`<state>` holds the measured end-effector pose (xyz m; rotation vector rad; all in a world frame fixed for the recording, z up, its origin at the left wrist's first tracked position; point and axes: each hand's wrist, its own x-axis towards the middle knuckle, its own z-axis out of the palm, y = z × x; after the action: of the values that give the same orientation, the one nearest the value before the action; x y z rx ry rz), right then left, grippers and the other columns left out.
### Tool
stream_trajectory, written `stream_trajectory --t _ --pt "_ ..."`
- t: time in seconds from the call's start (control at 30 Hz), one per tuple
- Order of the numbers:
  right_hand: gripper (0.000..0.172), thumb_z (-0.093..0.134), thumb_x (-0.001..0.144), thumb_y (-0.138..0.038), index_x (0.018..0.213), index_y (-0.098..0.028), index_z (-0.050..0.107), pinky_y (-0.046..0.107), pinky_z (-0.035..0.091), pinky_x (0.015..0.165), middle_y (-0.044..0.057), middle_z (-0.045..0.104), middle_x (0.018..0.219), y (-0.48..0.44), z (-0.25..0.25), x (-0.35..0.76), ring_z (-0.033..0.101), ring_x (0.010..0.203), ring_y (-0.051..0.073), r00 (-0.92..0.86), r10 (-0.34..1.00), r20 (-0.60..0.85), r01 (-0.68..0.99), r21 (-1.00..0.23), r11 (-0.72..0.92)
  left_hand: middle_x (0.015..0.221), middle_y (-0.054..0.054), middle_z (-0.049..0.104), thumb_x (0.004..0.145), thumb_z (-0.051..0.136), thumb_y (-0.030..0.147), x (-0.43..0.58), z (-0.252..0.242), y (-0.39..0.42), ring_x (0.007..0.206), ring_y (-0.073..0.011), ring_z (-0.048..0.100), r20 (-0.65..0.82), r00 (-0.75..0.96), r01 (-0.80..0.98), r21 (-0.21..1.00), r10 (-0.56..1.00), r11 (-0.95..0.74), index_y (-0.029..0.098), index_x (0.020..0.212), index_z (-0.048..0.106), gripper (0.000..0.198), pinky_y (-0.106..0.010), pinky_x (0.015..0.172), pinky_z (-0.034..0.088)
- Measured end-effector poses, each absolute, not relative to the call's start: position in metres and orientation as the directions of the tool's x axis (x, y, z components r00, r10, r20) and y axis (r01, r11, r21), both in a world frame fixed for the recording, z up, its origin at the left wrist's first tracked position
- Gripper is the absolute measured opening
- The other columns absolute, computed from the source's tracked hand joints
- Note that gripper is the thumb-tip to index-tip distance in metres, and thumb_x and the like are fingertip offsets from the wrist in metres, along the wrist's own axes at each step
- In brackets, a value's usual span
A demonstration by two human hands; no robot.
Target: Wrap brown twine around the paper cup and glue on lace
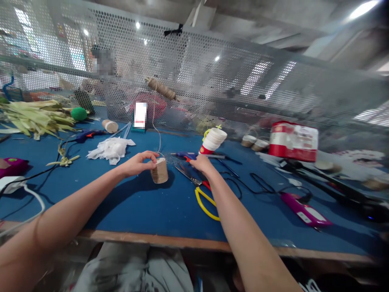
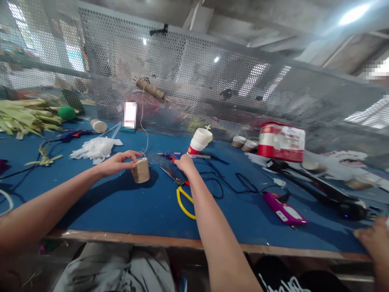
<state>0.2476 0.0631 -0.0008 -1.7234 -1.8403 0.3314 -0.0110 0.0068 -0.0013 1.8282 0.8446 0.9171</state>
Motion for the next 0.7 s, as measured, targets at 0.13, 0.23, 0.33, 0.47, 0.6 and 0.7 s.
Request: stream_trajectory --t 0.13,0.23,0.33,0.47,0.6,0.7 --pt "0.006 0.056 0.066 -0.019 0.069 -0.014 0.055 0.022 0.044 0.046 0.004 0.060 0.058 0.038 0.019 0.239 0.057 0.049 0.012 0.040 0.979 0.202 0.704 -0.700 0.116 0.122 -0.013 0.045 0.071 0.055 0.027 -0.016 -0.003 0.012 0.114 -0.0229 0.042 0.248 0.523 0.141 0.918 0.815 -0.370 0.014 0.076 0.054 0.014 -0.039 0.093 0.032" --pt "0.017 0.056 0.069 -0.030 0.068 -0.014 0.055 0.022 0.044 0.045 0.002 0.057 0.052 0.012 0.030 0.225 0.054 0.046 0.010 -0.038 0.996 0.080 0.437 -0.895 0.088 0.123 -0.011 0.045 0.071 0.055 0.028 -0.020 -0.004 0.016 0.115 -0.0222 0.042 0.245 0.527 0.098 0.934 0.814 -0.344 0.015 0.077 0.053 0.014 -0.038 0.093 0.033" --pt "0.020 0.059 0.067 -0.033 0.063 -0.013 0.056 0.020 0.039 0.038 0.000 0.053 0.044 -0.009 0.035 0.213 0.048 0.038 0.008 -0.078 0.996 0.034 0.383 -0.922 0.062 0.124 -0.011 0.046 0.071 0.055 0.028 -0.023 -0.007 0.019 0.114 -0.0217 0.043 0.223 0.535 0.067 0.951 0.815 -0.303 0.015 0.077 0.052 0.015 -0.037 0.092 0.033" --pt "0.019 0.057 0.068 -0.031 0.069 -0.013 0.059 0.019 0.037 0.037 -0.001 0.054 0.044 -0.022 0.035 0.208 0.045 0.037 0.007 -0.123 0.990 0.074 0.431 -0.894 0.121 0.121 -0.012 0.048 0.070 0.056 0.029 -0.024 -0.009 0.022 0.113 -0.0218 0.044 0.189 0.531 0.055 0.965 0.826 -0.256 0.014 0.075 0.052 0.016 -0.036 0.092 0.033" --pt "0.021 0.055 0.069 -0.032 0.063 -0.012 0.058 0.020 0.038 0.038 -0.001 0.051 0.041 -0.027 0.038 0.208 0.045 0.037 0.008 -0.111 0.991 0.075 0.516 -0.848 0.122 0.121 -0.012 0.049 0.070 0.056 0.028 -0.025 -0.009 0.023 0.112 -0.0226 0.045 0.176 0.519 0.053 0.970 0.836 -0.237 0.014 0.075 0.051 0.015 -0.037 0.092 0.033" --pt "0.022 0.054 0.070 -0.032 0.060 -0.013 0.057 0.020 0.038 0.038 -0.001 0.049 0.040 -0.030 0.038 0.207 0.044 0.035 0.007 -0.111 0.991 0.077 0.553 -0.823 0.126 0.121 -0.011 0.049 0.069 0.056 0.027 -0.025 -0.010 0.024 0.114 -0.0224 0.043 0.185 0.513 0.056 0.967 0.838 -0.248 0.015 0.074 0.051 0.014 -0.036 0.092 0.033"
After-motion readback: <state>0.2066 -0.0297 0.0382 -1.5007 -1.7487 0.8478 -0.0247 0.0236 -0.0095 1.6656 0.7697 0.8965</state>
